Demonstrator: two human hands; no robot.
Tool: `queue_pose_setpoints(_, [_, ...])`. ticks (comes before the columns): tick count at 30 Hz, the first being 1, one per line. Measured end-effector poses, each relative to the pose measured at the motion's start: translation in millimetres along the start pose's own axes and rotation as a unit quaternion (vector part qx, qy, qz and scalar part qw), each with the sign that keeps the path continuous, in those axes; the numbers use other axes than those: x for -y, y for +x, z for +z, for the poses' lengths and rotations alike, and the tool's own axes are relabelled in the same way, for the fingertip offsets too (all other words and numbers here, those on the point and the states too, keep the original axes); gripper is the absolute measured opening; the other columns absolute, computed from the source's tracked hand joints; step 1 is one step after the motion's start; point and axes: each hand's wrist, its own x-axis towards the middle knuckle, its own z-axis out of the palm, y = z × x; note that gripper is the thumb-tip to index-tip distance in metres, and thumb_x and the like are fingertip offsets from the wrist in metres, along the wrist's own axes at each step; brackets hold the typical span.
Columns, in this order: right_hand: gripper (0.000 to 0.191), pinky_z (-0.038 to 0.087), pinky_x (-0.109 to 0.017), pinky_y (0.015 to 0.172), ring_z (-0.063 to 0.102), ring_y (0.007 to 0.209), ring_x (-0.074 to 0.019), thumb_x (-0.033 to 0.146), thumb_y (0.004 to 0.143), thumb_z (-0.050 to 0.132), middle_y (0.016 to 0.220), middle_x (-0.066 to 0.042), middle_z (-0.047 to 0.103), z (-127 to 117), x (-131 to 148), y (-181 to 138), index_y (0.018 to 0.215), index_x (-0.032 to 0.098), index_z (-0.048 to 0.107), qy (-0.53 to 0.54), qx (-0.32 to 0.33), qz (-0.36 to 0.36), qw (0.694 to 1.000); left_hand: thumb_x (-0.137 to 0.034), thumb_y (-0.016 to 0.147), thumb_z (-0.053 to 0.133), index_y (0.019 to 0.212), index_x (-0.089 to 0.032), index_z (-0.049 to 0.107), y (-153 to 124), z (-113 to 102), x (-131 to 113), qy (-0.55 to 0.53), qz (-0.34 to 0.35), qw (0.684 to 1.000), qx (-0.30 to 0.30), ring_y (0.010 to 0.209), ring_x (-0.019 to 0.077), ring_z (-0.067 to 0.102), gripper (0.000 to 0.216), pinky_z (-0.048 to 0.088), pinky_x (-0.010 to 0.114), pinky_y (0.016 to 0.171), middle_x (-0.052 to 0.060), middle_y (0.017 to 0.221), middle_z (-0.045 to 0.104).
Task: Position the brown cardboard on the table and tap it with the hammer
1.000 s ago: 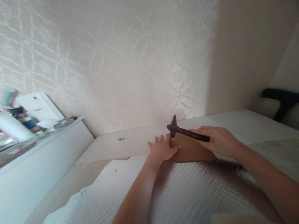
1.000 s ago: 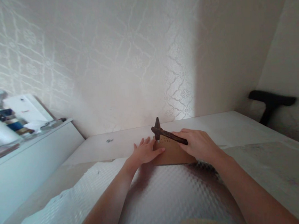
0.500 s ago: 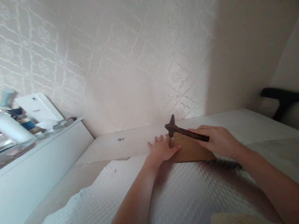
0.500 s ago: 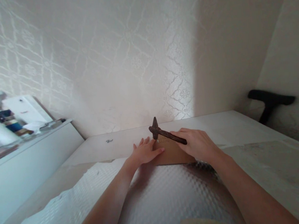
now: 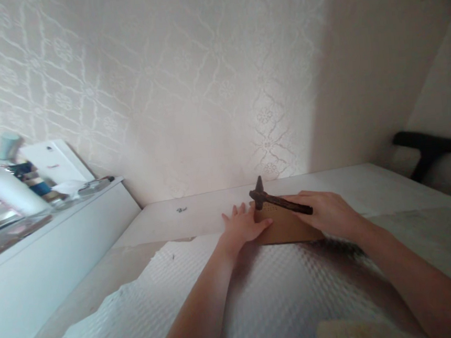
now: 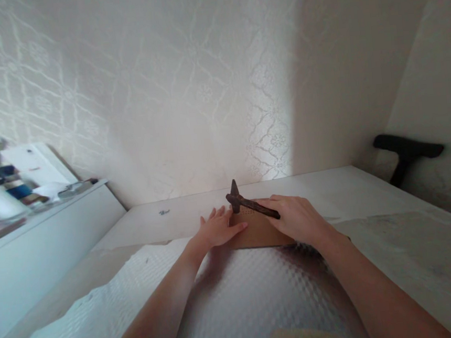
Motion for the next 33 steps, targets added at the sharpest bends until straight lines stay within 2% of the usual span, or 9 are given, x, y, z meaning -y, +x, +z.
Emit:
queue_pose_setpoints(6, [0.045, 0.055, -0.027, 0.073, 0.071, 0.089, -0.0195, 0.021, 0.087, 0.056, 0.107, 0.001, 0.074, -0.1, -0.5, 0.4, 0.128, 0.036, 0.065, -0.004, -0.019, 0.006, 1.0, -0.079, 0.086, 0.026, 0.153, -0.028, 0.028, 0.2, -0.6, 0.0, 0.006, 0.0, 1.0, 0.006, 0.148, 0.0411, 0.017, 0.085, 0.016, 0.072, 0.111, 0.013, 0.163, 0.022])
queue_pose_setpoints(11, [0.046, 0.054, -0.027, 0.074, 0.071, 0.092, -0.0196, 0.018, 0.085, 0.055, 0.11, 0.002, 0.073, 0.0, 0.0, 0.0, 0.126, 0.037, 0.066, 0.004, -0.004, -0.001, 1.0, -0.079, 0.086, 0.026, 0.154, -0.026, 0.025, -1.3, -1.8, -0.9, 0.005, -0.003, 1.0, 0.006, 0.148, 0.0412, 0.016, 0.086, 0.016, 0.072, 0.111, 0.015, 0.163, 0.022])
queue_pose_setpoints(15, [0.042, 0.054, -0.027, 0.073, 0.071, 0.09, -0.0207, 0.022, 0.088, 0.055, 0.109, 0.0, 0.074, -0.1, -1.2, -1.2, 0.126, 0.035, 0.066, -0.008, -0.026, 0.017, 0.999, -0.078, 0.086, 0.027, 0.155, -0.027, 0.025, -2.4, -2.5, -1.5, 0.0, 0.0, 1.0, 0.009, 0.148, 0.041, 0.015, 0.085, 0.015, 0.072, 0.111, 0.014, 0.163, 0.021])
queue_pose_setpoints(20, [0.046, 0.054, -0.027, 0.073, 0.071, 0.09, -0.0201, 0.018, 0.086, 0.054, 0.108, 0.001, 0.073, -0.9, -0.4, -0.8, 0.127, 0.036, 0.066, -0.003, 0.003, 0.007, 1.0, -0.078, 0.087, 0.026, 0.155, -0.026, 0.025, -2.6, -3.2, -1.8, 0.001, -0.001, 1.0, 0.007, 0.148, 0.0409, 0.016, 0.086, 0.016, 0.072, 0.111, 0.015, 0.163, 0.022])
queue_pose_setpoints(24, [0.042, 0.054, -0.027, 0.073, 0.071, 0.089, -0.0202, 0.022, 0.089, 0.053, 0.11, 0.0, 0.073, -1.7, -0.2, -0.4, 0.128, 0.035, 0.066, 0.004, -0.012, 0.008, 1.0, -0.078, 0.087, 0.027, 0.153, -0.025, 0.028, -2.3, -2.3, -1.3, 0.002, 0.006, 1.0, 0.004, 0.148, 0.0416, 0.017, 0.085, 0.016, 0.072, 0.111, 0.015, 0.162, 0.023])
queue_pose_setpoints(29, [0.048, 0.054, -0.025, 0.072, 0.071, 0.089, -0.0185, 0.017, 0.085, 0.056, 0.107, 0.001, 0.074, -1.8, -0.1, -0.2, 0.128, 0.036, 0.065, 0.002, -0.003, -0.007, 1.0, -0.078, 0.087, 0.027, 0.153, -0.025, 0.028, -0.6, -0.1, 0.1, 0.006, 0.005, 1.0, 0.0, 0.148, 0.0418, 0.016, 0.085, 0.017, 0.073, 0.111, 0.015, 0.163, 0.022])
queue_pose_setpoints(33, [0.045, 0.055, -0.026, 0.073, 0.071, 0.088, -0.019, 0.02, 0.086, 0.057, 0.106, 0.0, 0.074, -1.1, -1.1, -0.5, 0.127, 0.034, 0.066, -0.004, -0.023, -0.005, 1.0, -0.079, 0.087, 0.026, 0.153, -0.026, 0.029, 0.5, 0.9, 1.2, 0.01, 0.005, 1.0, -0.001, 0.148, 0.0417, 0.017, 0.084, 0.017, 0.072, 0.111, 0.014, 0.163, 0.023])
